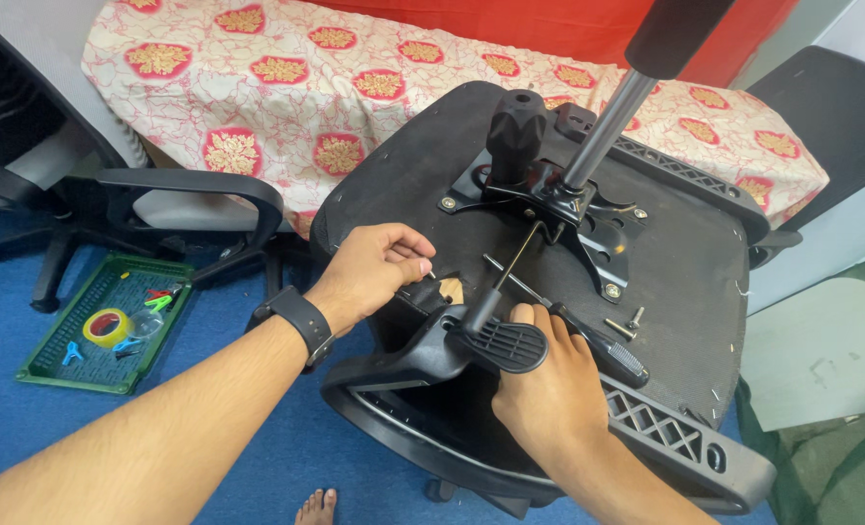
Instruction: The person uses a screwdriver to remove screws from the underside of an office chair seat. They loosen and remove multiple screws, then detach the armrest from the chair base.
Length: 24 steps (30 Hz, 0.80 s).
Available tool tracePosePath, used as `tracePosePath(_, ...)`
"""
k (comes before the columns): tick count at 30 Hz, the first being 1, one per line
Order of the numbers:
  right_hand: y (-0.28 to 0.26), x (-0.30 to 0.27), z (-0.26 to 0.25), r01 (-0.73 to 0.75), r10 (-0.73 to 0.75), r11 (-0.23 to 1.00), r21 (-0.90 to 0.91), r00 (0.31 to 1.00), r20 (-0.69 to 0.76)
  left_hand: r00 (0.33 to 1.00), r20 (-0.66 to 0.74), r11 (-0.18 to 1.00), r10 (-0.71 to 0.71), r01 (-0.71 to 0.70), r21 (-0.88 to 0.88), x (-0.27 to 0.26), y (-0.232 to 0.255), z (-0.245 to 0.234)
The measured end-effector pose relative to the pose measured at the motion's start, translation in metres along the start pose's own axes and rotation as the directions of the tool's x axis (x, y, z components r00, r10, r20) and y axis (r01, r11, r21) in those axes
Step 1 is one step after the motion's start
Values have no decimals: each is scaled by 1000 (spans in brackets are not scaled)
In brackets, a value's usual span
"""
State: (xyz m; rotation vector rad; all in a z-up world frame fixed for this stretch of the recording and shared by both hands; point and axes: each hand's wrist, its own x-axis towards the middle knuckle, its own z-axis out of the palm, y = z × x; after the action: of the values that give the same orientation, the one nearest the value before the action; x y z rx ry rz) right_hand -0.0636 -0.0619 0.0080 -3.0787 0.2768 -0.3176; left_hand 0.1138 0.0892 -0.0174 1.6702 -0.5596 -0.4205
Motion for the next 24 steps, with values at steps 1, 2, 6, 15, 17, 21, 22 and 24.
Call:
tracePosePath(1,0,0,0,-4,4,1000,-8,1000,5,1000,8,1000,-3,3,-10,0,-1,-1)
tracePosePath(2,0,1,0,-7,7,1000,-16,1000,9,1000,16,1000,-6,6,-20,0,-1,-2)
tracePosePath(6,0,2,-1,-19,19,1000,-10,1000,23,1000,27,999,-15,17,-50,2,-2,-2)
tracePosePath(15,-2,2,-3,-17,17,1000,-13,1000,3,997,38,998,-61,62,-31,4,4,-2)
tracePosePath(17,-1,3,-4,-33,33,999,-9,999,40,996,60,998,-69,69,5,4,7,-5)
tracePosePath(21,-2,2,-4,-27,27,1000,-12,999,27,995,86,996,-47,40,78,5,11,-5)
tracePosePath(22,-2,2,-4,-26,26,1000,-12,999,24,995,80,994,-51,43,100,5,12,-5)
tracePosePath(24,-2,2,-4,-22,22,1000,-13,1000,19,996,67,989,-59,49,143,5,13,-3)
